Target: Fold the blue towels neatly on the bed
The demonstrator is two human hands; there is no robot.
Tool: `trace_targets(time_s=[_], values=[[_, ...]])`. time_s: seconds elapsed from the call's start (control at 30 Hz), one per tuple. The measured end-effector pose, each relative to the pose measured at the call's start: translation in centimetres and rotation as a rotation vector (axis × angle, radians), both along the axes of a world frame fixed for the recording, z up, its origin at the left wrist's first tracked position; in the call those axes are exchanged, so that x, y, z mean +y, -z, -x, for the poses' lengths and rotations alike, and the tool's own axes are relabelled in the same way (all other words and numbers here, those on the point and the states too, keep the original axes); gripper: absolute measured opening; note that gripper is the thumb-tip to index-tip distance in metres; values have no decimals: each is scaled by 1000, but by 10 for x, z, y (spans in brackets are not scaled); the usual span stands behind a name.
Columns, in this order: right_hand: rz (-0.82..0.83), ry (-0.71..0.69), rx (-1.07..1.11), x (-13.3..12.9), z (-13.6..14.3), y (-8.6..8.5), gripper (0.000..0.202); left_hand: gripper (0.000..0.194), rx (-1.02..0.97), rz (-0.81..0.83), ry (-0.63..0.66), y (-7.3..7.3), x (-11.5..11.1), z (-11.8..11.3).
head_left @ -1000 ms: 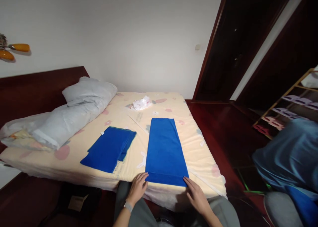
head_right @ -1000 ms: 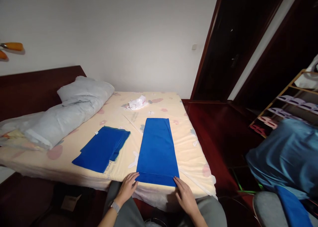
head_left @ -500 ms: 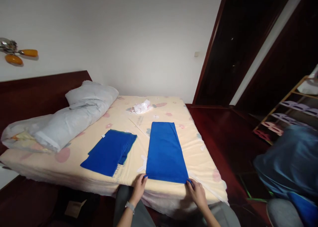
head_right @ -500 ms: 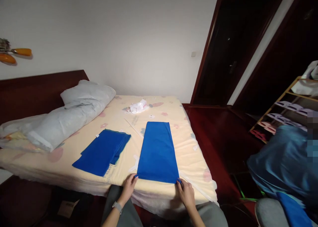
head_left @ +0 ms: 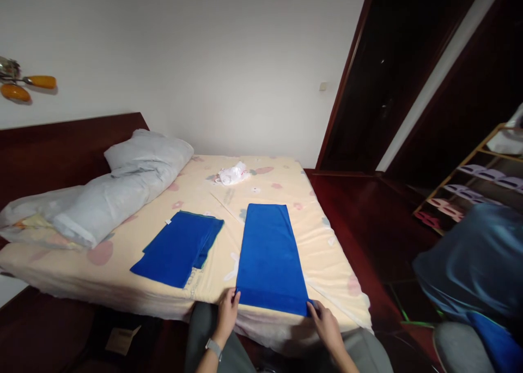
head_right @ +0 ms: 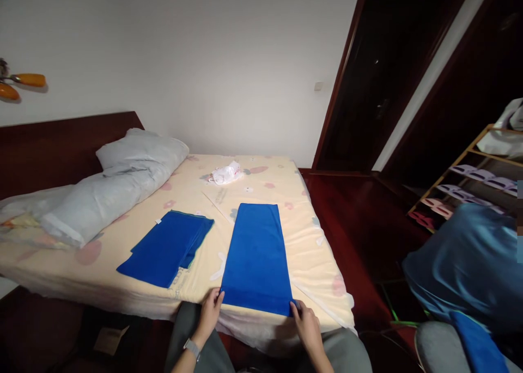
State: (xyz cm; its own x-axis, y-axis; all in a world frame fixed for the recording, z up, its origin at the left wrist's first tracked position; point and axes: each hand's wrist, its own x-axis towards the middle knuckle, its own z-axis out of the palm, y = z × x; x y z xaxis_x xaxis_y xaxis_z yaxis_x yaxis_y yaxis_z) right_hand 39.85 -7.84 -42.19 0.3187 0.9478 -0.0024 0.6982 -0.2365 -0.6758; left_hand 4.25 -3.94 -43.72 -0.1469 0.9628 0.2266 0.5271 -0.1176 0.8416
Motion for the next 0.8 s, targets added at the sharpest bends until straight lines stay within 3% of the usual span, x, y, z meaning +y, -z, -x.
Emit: trace_targets(time_s=[0.2, 0.4, 0.6, 0.8], values=[[82, -73, -232, 10, 5, -2, 51, 61, 28, -15, -48, 0, 0, 1], [49, -115, -374, 3, 10, -4, 47, 45, 307, -167, -27, 5, -6, 5], [-2, -97, -476, 0, 20, -3, 44, 32, 685, -188, -50, -3, -9, -1], [-93, 52, -541, -1, 25, 6, 49, 32, 769, -196, -65, -10, -11, 0]])
